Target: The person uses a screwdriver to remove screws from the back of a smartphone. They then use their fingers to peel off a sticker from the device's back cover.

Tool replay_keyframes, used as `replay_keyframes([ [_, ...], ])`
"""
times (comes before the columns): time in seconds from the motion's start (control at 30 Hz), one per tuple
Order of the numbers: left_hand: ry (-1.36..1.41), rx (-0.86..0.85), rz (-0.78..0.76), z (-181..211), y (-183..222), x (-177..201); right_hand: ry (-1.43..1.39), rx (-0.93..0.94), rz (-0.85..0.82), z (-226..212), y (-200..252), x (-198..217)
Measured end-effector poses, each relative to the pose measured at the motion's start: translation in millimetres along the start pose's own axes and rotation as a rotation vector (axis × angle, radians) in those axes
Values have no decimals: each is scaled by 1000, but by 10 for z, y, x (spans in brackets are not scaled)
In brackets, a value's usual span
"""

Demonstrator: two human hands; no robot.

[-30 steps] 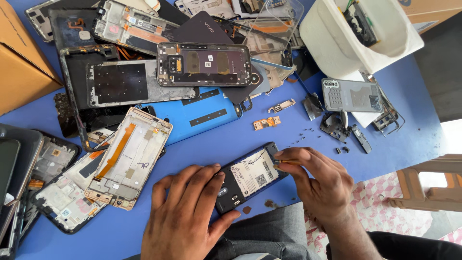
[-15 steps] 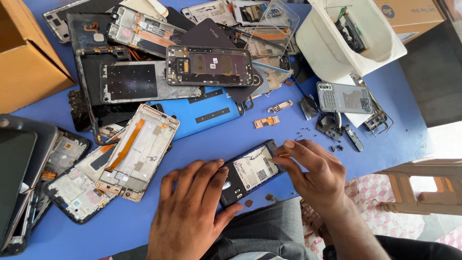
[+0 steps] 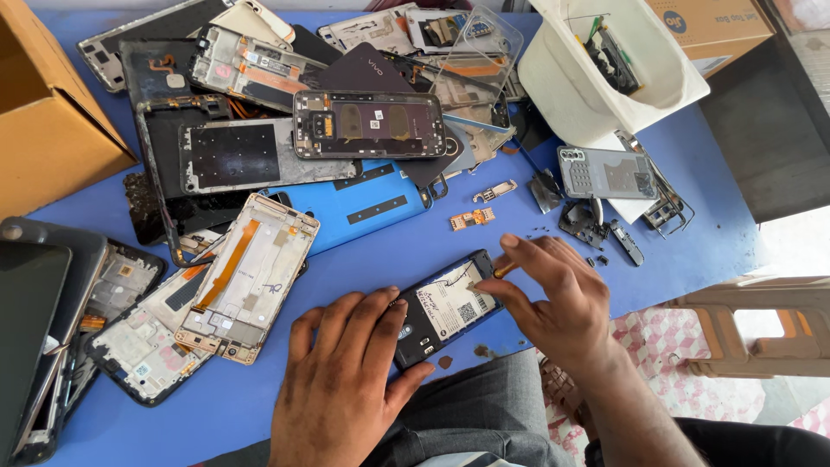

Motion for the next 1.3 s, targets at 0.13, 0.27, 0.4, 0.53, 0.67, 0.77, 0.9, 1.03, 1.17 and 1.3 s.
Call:
replay_keyframes([
  [0.13, 7, -10, 5, 0, -1, 4, -149, 12, -13, 9, 24, -27],
  [0.27, 0, -13, 18, -1, -4, 8, 4, -49, 11, 24, 65, -67],
  [0.4, -3, -13, 15, 12, -6, 5, -138, -14, -7, 37, 78, -39],
  [0.53, -4, -13, 8, 6, 0, -1, -236, -25, 20, 109, 67, -14],
  [0.67, -16, -7, 11, 15, -4, 0, -14, -82, 13, 147, 80, -39],
  [0.77, -31, -1, 19, 20, -2, -1, -107, 10, -2, 79, 65, -3],
  [0.9, -44, -6, 30, 24, 5, 2, -231, -7, 93, 51, -7, 22],
  [1.03, -46, -14, 31, 29, -4, 3, -48, -23, 113, 14, -57, 31],
  [1.17, -46, -17, 45, 31, -7, 5, -199, -3, 13, 33, -48, 39],
  [1.3, -40, -18, 44, 26, 1, 7, -197, -76, 34, 77, 24, 30],
])
Point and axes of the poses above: each hand's wrist, its own y-axis away from the middle knuckle, its own x-axis out of the back of the hand, z = x × y, the point moved 6 cm from there along -y, towards the middle knuckle, and after that the axes turned 14 degrees about x, right-handed, at the moved point
